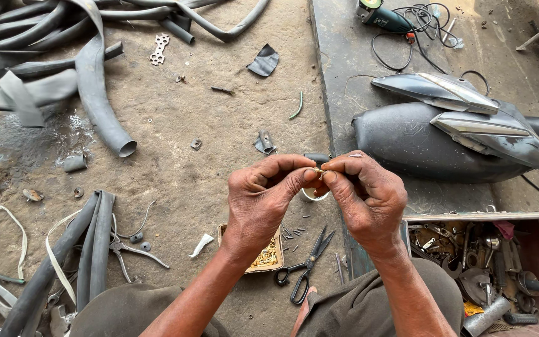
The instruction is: The person sits on the ground and repeatedly picks up small metal fasteners from a cardboard box. They insert each fastener into a small metal cup and manipulate it with their fingers, then place the fastener back into the box. The process is repeated continuously.
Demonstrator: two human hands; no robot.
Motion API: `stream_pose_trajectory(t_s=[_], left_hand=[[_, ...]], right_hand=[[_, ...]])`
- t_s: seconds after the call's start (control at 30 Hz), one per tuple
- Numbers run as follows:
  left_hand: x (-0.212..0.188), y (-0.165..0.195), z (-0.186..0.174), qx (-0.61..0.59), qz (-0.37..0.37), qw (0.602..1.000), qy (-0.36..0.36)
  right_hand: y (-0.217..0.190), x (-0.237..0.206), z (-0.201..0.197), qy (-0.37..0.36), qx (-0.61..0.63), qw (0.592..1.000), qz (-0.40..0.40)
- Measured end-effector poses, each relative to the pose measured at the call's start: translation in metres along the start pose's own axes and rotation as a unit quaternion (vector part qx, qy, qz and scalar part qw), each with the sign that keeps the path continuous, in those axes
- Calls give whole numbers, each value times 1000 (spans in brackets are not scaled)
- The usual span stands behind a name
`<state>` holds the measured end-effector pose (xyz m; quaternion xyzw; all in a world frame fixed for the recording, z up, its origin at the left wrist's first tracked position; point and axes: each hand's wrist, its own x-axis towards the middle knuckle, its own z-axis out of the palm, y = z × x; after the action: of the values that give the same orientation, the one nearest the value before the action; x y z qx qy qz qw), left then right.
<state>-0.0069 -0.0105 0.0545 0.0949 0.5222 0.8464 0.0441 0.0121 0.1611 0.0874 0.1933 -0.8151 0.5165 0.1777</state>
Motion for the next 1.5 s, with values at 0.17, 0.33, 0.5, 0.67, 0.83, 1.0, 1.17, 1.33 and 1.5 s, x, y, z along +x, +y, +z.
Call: stream_pose_trajectory(t_s=[0.17,0.33,0.5,0.67,0.83,1.0,1.17,1.33,1.5], left_hand=[[-3,-12,2,-13,-2,999,41],[-1,-20,6,-83,-20,994,66],[0,-12,1,116,27,992,29],[1,-1,-1,233,79,969,10],[-1,0,2,310,144,939,27],[-3,-3,3,326,198,924,39],[-5,-5,5,329,185,925,39],[-8,-8,10,296,148,943,28],[-13,-13,9,254,111,960,24]], right_hand=[[8,-4,8,7,-36,999,-23],[22,-3,16,23,-38,999,-12],[26,-4,9,2,-30,999,-33],[25,-5,5,5,-75,996,-55],[22,-8,3,16,-30,999,-21],[20,-9,3,12,27,1000,7],[18,-7,2,-2,-37,999,-37],[18,-9,8,-8,-72,997,-37],[22,-12,11,-26,-54,997,-40]])
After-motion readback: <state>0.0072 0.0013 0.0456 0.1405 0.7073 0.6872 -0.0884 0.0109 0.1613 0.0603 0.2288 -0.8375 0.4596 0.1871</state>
